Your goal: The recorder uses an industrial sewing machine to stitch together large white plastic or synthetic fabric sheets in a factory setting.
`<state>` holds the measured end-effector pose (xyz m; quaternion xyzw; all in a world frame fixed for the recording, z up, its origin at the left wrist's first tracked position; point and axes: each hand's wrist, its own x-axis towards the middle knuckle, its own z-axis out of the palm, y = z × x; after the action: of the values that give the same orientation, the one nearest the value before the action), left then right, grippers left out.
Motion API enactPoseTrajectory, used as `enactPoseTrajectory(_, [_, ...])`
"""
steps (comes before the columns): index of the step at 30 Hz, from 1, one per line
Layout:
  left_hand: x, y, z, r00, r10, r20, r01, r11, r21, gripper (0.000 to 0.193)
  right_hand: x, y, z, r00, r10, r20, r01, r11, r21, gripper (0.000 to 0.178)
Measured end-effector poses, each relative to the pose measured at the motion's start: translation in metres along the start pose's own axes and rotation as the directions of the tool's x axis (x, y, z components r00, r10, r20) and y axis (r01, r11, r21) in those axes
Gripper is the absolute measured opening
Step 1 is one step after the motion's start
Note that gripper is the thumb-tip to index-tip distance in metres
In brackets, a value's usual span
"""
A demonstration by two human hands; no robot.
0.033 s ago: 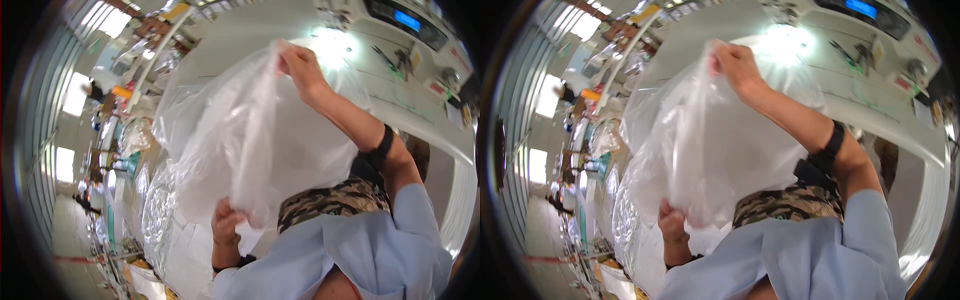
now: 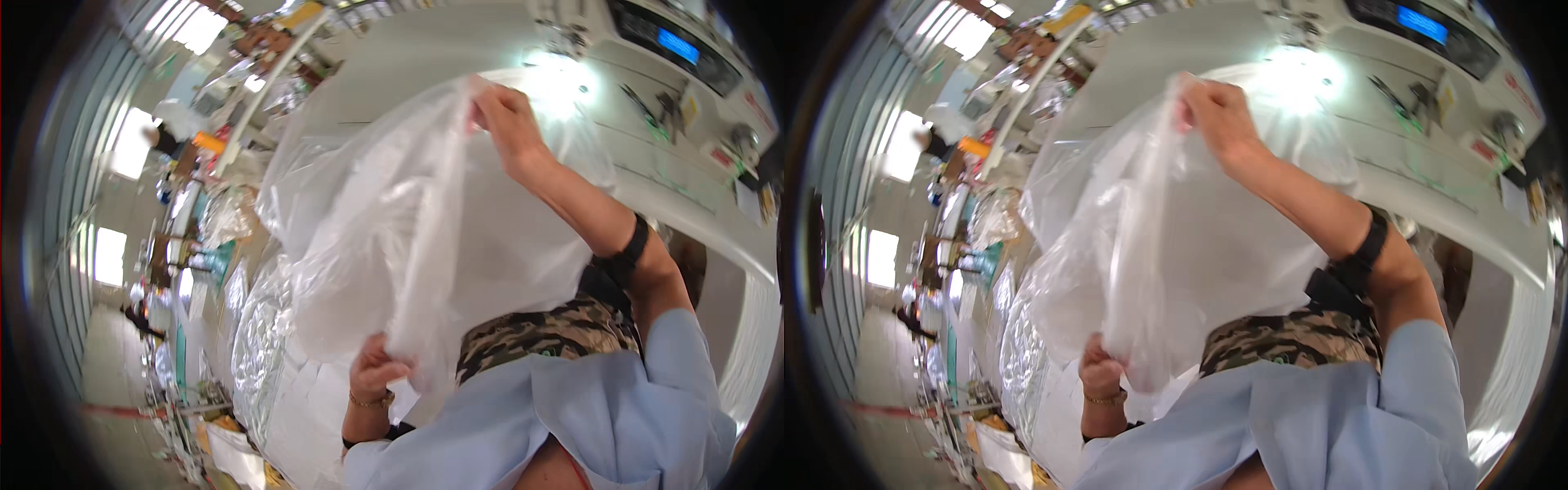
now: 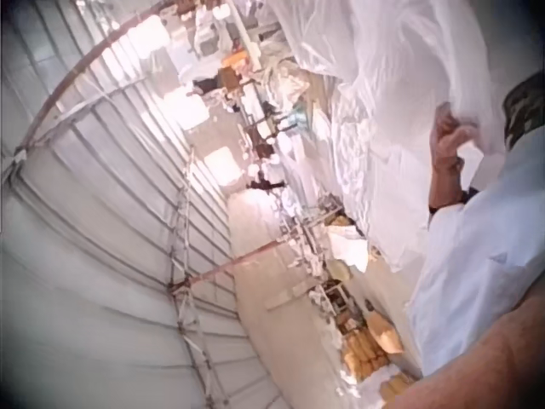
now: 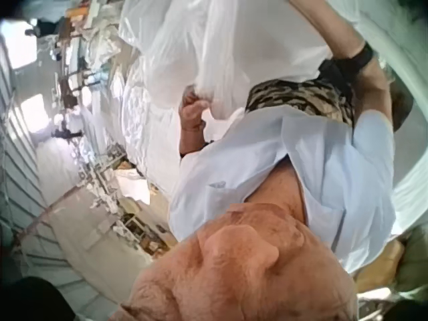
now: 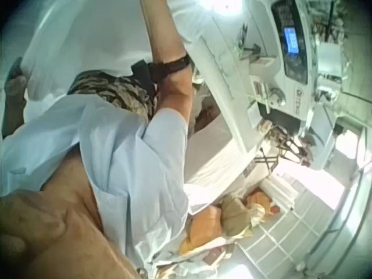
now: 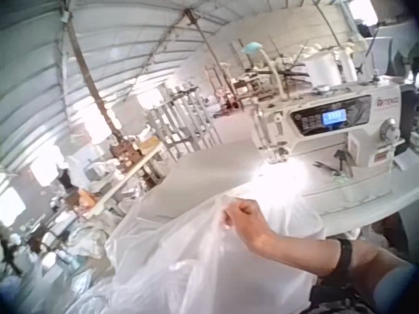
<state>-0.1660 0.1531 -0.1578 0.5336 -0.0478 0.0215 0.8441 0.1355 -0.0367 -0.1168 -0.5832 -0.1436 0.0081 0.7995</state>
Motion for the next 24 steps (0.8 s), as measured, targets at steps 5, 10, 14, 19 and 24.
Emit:
enactPoseTrajectory(5, [-0.066, 0.016, -0.029, 0.840, -0.515, -0.170, 0.533, 0.725, 0.436, 0.019, -0.036, 0.018, -0.019, 0.972, -0.181, 0.150, 0.205, 0.964, -0.168, 0.042])
enactPoseTrajectory(10, [-0.124, 0.015, -0.104, 0.551, -0.710, -0.438, 0.818, 0.356, 0.453, 0.028, -0.081, 0.039, -0.065, 0.572, -0.256, 0.779, 0.743, 0.563, -0.361, 0.016])
enactPoseTrajectory(14, [-0.147, -0.004, -0.135, 0.618, -0.562, -0.550, 0.577, -0.152, 0.803, 0.027, -0.124, 0.046, -0.082, 0.400, 0.185, 0.898, 0.657, 0.626, -0.421, 0.007])
enactPoseTrajectory(19, [-0.023, 0.023, -0.001, 0.745, -0.614, -0.260, 0.198, -0.168, 0.966, 0.035, -0.148, 0.049, -0.116, 0.518, 0.384, 0.765, 0.551, 0.535, -0.641, 0.008])
enactPoseTrajectory(24, [0.076, -0.018, 0.078, 0.959, -0.181, 0.220, -0.128, 0.419, 0.899, 0.025, -0.153, 0.035, -0.100, 0.554, 0.200, 0.808, 0.692, 0.430, -0.581, 0.009])
